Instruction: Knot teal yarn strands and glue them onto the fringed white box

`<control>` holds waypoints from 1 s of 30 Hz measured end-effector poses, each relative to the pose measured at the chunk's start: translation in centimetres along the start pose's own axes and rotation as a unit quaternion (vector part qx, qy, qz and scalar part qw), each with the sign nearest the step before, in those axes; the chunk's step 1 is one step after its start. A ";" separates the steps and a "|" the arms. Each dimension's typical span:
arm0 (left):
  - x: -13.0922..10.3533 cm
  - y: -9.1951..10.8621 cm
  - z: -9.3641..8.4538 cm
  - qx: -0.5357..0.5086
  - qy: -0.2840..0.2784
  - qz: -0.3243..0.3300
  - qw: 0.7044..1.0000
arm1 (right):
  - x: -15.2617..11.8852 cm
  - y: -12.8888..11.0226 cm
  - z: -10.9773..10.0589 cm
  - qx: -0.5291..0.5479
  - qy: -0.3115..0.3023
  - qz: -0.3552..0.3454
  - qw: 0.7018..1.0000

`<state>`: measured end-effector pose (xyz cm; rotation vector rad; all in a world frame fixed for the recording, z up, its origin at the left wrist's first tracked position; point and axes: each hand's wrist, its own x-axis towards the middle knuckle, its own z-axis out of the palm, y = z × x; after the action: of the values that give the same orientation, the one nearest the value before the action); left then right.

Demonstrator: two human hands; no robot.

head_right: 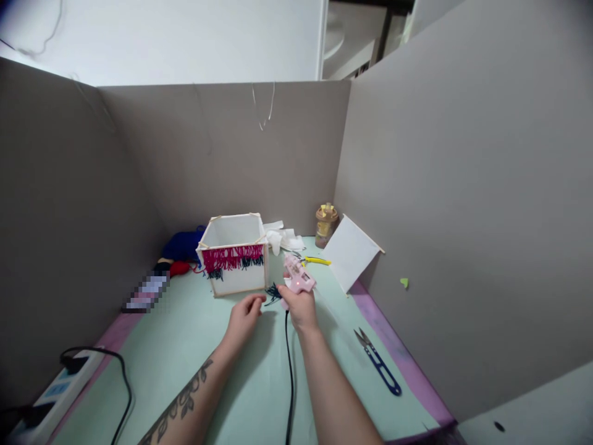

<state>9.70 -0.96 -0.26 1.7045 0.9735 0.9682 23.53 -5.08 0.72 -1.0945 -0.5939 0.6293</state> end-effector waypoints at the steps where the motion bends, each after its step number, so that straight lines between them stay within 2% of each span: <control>1: 0.0 0.2 -0.3 -0.033 0.013 -0.025 0.999 | -0.2 0.1 0.2 -0.019 -0.021 0.004 1.000; 3: -0.1 0.8 -0.8 -0.102 0.011 -0.064 0.993 | -0.8 0.1 0.6 -0.056 -0.069 0.011 0.996; 5: -0.2 1.2 -0.9 -0.155 -0.017 -0.085 0.984 | -1.4 0.0 1.0 -0.084 -0.109 0.019 0.990; 8: -0.4 1.3 -0.9 -0.178 -0.035 -0.100 0.978 | -2.0 -0.1 1.5 -0.110 -0.125 0.010 0.986; 12: -0.4 0.7 -1.0 -0.144 -0.022 -0.103 0.984 | -1.9 -0.1 1.7 -0.117 -0.113 -0.012 0.987; 19: -0.4 0.2 -1.2 0.016 0.005 -0.013 1.000 | -2.0 -0.2 1.9 -0.127 -0.092 -0.013 0.988; 22: -0.5 0.6 -1.5 0.035 0.012 -0.008 0.999 | -2.0 0.0 1.9 -0.114 -0.084 0.002 0.990; 26: -0.1 1.1 -2.4 -0.012 0.067 -0.037 0.997 | -1.7 0.7 1.3 -0.088 -0.097 0.023 0.991; 30: 0.4 1.1 -3.7 -0.051 0.140 -0.051 0.987 | -1.7 1.1 0.9 -0.115 -0.167 0.085 0.976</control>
<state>6.69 0.35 1.83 1.4439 1.1609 1.1906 21.58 -5.39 -0.18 -1.2765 -0.8861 0.9204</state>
